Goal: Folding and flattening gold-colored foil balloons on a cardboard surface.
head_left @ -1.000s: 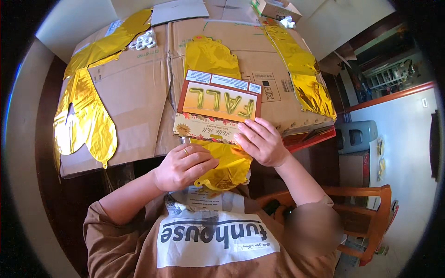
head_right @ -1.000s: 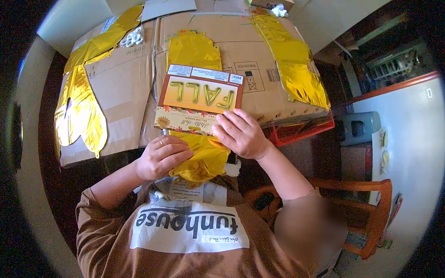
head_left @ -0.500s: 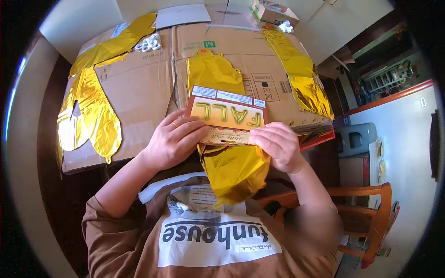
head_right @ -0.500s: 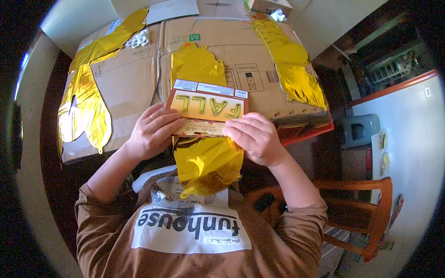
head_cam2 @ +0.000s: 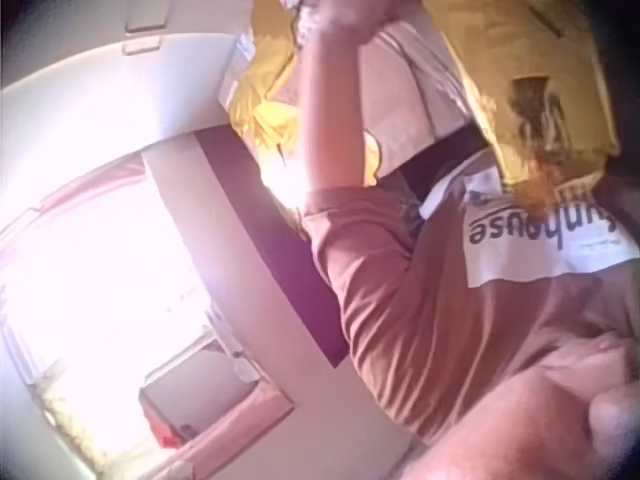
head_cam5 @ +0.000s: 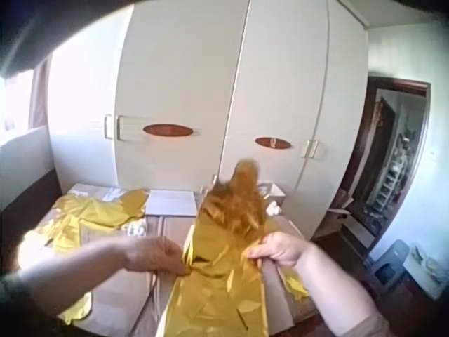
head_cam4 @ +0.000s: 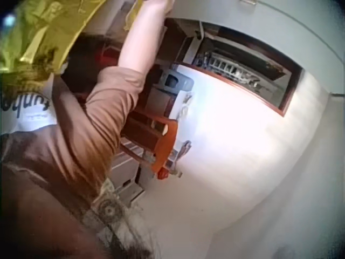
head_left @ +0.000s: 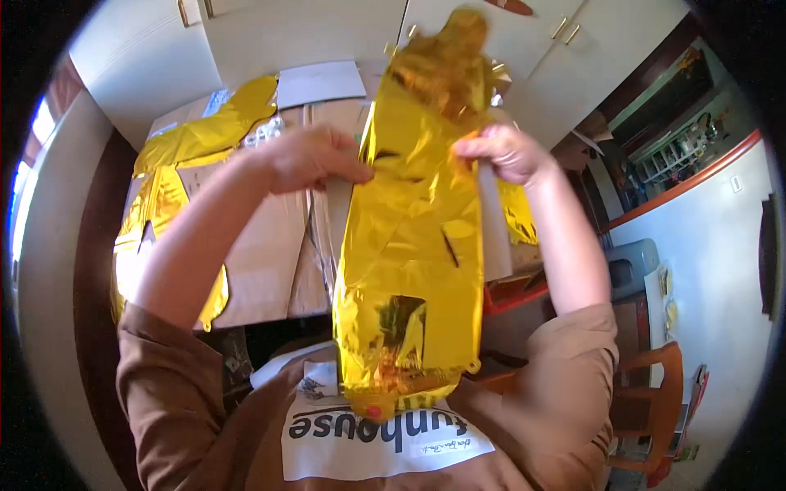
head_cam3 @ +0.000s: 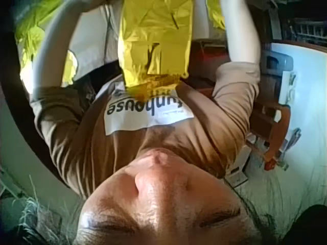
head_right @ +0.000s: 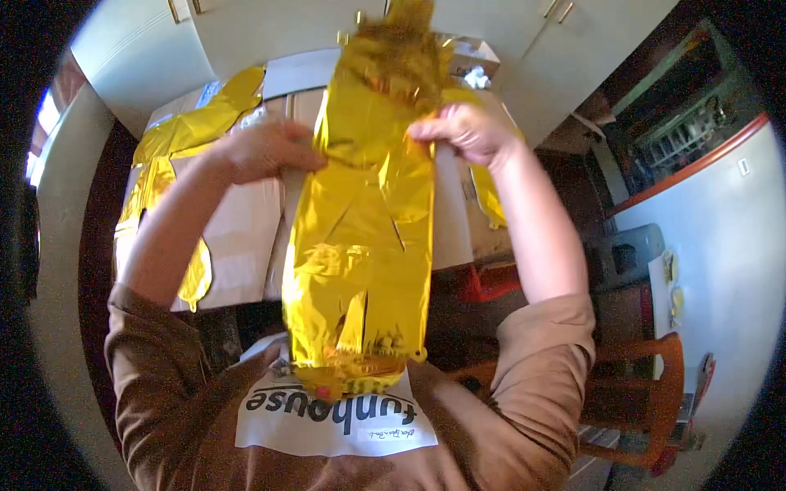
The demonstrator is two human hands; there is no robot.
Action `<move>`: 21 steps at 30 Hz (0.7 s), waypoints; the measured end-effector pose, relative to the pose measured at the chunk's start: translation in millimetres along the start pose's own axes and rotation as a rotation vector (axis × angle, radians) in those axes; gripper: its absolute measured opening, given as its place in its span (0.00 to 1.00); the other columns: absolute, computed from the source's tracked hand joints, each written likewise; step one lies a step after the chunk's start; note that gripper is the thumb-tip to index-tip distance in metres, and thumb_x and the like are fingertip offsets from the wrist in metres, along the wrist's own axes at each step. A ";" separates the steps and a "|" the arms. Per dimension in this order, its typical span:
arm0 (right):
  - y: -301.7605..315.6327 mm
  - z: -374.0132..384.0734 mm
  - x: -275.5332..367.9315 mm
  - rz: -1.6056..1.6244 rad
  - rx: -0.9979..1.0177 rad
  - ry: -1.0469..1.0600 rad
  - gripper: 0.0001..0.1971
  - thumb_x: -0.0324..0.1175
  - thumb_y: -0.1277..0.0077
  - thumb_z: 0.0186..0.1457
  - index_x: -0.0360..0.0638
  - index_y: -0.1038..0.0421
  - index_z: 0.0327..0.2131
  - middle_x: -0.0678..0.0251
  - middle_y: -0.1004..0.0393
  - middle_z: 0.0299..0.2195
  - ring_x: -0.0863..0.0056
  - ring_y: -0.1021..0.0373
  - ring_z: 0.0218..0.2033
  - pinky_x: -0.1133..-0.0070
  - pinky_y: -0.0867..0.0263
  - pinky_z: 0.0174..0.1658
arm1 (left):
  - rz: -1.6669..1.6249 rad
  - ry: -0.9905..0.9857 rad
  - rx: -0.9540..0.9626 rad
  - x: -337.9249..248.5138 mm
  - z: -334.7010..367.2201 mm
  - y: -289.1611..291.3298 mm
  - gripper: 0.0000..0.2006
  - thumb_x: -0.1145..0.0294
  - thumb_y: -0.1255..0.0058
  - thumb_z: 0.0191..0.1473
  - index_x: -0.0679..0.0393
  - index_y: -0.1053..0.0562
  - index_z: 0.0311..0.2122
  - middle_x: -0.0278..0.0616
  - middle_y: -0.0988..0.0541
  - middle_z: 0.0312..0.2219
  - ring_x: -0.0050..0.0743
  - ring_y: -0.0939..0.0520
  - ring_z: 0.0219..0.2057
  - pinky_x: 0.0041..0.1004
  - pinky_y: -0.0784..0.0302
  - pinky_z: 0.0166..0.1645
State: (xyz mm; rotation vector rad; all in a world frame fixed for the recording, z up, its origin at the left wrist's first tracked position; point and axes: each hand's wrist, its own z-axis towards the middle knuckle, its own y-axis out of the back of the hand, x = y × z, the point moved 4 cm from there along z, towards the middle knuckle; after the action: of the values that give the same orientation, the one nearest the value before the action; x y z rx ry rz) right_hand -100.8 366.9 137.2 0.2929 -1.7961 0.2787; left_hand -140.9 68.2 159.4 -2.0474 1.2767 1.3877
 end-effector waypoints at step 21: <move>13.2 95.3 -88.1 -0.709 -0.032 -0.299 0.19 0.46 0.34 0.55 0.35 0.21 0.29 0.73 0.27 0.21 0.84 0.35 0.25 0.80 0.37 0.32 | 0.874 -0.554 -0.561 97.4 47.1 -4.7 0.25 0.67 0.35 0.50 0.58 0.27 0.54 0.47 0.26 0.49 0.52 0.23 0.50 0.44 0.25 0.54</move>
State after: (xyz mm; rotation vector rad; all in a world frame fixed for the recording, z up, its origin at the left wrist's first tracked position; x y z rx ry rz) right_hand -171.3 351.3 28.6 0.9567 -1.8589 -0.3112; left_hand -152.0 57.0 52.3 -1.1471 1.7031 2.7066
